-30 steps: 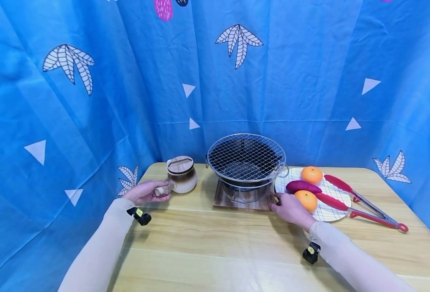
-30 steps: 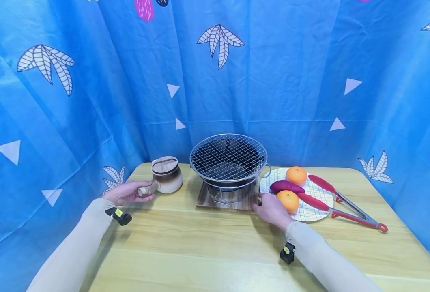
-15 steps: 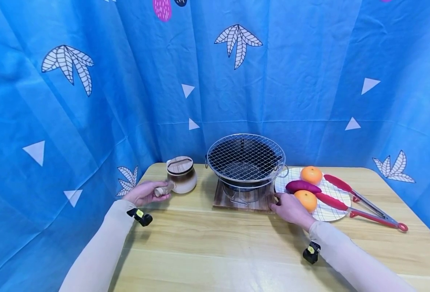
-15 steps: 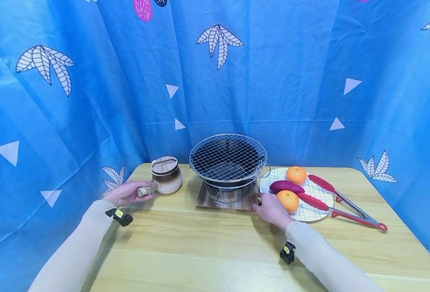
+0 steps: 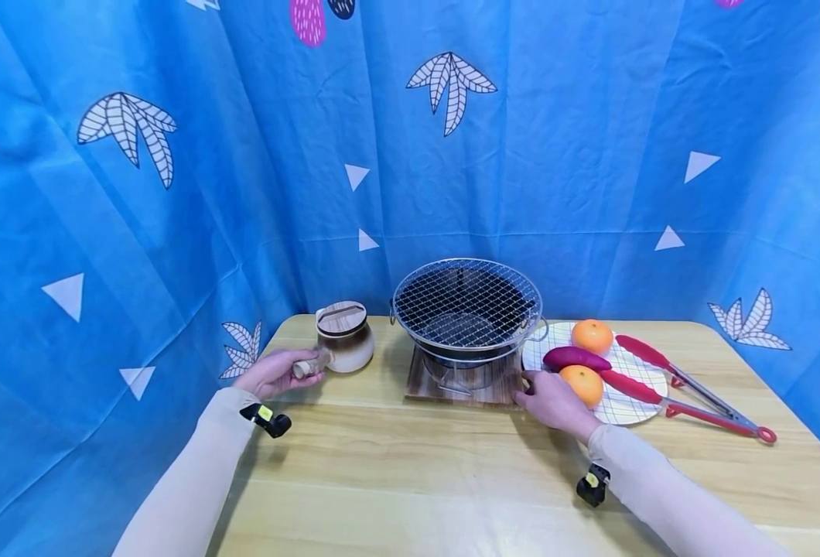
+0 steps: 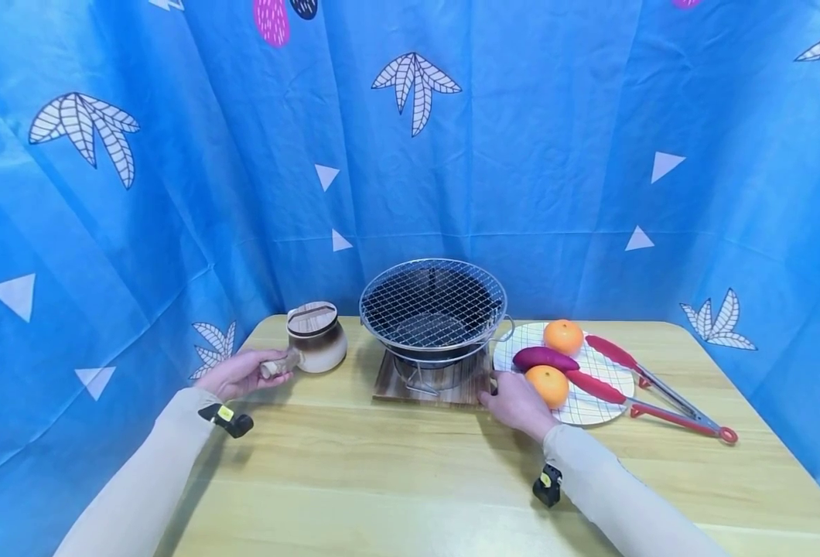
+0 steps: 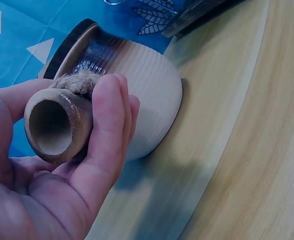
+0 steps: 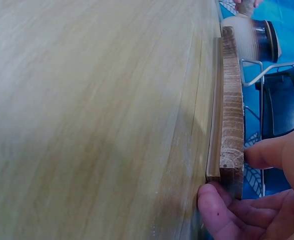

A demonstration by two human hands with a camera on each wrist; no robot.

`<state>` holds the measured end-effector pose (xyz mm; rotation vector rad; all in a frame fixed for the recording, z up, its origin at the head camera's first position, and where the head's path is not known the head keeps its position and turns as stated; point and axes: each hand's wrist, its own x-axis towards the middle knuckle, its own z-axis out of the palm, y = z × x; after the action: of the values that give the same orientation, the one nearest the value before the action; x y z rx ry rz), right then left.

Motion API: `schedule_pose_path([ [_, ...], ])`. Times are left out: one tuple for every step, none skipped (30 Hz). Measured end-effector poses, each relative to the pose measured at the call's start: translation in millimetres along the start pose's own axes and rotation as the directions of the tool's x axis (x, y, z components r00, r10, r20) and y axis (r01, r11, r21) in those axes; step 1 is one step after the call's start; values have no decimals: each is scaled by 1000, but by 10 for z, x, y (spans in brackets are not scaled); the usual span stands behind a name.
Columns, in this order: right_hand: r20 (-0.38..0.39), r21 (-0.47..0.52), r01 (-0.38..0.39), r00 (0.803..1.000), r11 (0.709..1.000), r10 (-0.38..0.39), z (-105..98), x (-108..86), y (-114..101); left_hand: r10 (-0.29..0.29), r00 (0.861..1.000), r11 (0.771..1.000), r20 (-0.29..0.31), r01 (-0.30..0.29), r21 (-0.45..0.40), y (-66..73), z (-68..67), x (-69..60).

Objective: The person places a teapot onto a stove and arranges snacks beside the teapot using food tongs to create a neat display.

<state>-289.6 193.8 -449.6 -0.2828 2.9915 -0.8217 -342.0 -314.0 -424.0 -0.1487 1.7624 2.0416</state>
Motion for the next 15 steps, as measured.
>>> schedule_pose_path([
  [-4,-1,3,1000,1000,-3,5,-1,3,2,1000,1000,2,-2,-3,-2,1,-1],
  [-10,-7,11,1000,1000,-11,10,-2,7,6,1000,1000,1,-6,-6,-4,3,-1],
  [-17,-14,16,1000,1000,-16,15,-1,11,9,1000,1000,5,-9,-5,-4,4,0],
  [-22,-21,21,1000,1000,-21,15,0,14,12,1000,1000,2,-12,-9,-2,7,1],
  [-27,-25,23,999,999,-24,13,0,14,17,1000,1000,7,-17,-8,0,8,3],
  [-29,-29,26,999,999,-27,12,1,14,18,1000,1000,3,-18,-12,3,10,6],
  [-29,-30,27,999,999,-28,11,2,15,22,1000,1000,0,-22,-14,5,12,8],
  [-26,-31,26,999,999,-26,11,4,16,24,1000,1000,-4,-24,-17,6,15,9],
  [-24,-30,23,999,999,-24,10,5,15,25,1000,999,-7,-25,-21,7,17,11],
  [-20,-28,21,1000,999,-21,10,5,15,26,1000,999,-11,-27,-25,8,20,12],
  [-18,-28,18,1000,999,-18,11,5,14,27,1000,999,-15,-27,-30,9,24,14],
  [-16,-27,16,1000,1000,-16,11,5,13,25,999,999,-22,-25,-33,10,27,16],
  [-15,-27,13,1000,1000,-14,11,5,13,23,999,999,-29,-24,-36,11,29,18],
  [-15,-27,12,1000,1000,-13,11,4,13,21,999,999,-36,-23,-39,12,28,19],
  [-15,-27,12,1000,1000,-12,11,2,11,21,999,999,-40,-23,-39,14,26,22],
])
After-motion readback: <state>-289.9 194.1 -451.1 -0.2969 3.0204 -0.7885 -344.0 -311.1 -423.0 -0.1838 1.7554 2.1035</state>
